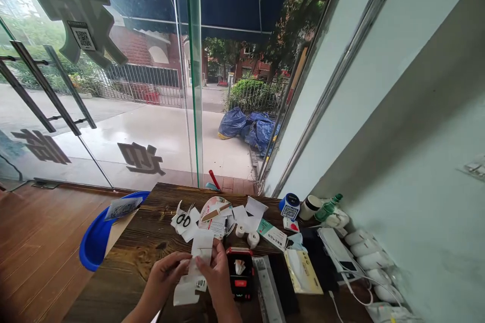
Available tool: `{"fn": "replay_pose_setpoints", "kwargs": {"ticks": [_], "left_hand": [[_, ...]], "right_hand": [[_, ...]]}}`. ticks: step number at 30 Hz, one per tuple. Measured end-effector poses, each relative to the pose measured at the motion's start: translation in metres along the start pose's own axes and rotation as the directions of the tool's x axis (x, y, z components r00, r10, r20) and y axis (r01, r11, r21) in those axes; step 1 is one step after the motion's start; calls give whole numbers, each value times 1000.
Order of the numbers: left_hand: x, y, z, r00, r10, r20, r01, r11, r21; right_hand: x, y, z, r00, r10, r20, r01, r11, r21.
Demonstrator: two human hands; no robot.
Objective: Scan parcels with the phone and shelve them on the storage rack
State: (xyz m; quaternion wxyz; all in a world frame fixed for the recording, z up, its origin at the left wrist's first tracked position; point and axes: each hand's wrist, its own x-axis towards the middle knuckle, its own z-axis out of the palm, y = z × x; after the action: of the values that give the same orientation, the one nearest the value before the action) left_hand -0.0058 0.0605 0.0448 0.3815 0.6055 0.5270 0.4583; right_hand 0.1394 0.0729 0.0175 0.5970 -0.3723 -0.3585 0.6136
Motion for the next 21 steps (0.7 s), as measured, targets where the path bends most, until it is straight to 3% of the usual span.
{"fn": "replay_pose_setpoints", "kwargs": {"ticks": [3,8,12,15,21], "left_hand": [[0,5,-2,1000,15,-8,-15,999,-44],[-1,-1,-3,990,142,-9,-143,987,-72],[-2,-6,-5,990,140,-23,-142,973,-184],[-3,-4,-6,997,79,22,-71,965,-253],[-2,2,-6,984,-151,97,176,918,-355]], "right_hand": [[-5,6,4,1000,-14,-14,14,1000,5],[-11,4,11,998,-37,-53,35,999,-41],[-14,-2,15,997,-64,-39,61,995,-76],[-16,-3,15,996,-87,-36,83,991,-104],[-16,0,15,992,-98,-78,85,984,-153]]}}
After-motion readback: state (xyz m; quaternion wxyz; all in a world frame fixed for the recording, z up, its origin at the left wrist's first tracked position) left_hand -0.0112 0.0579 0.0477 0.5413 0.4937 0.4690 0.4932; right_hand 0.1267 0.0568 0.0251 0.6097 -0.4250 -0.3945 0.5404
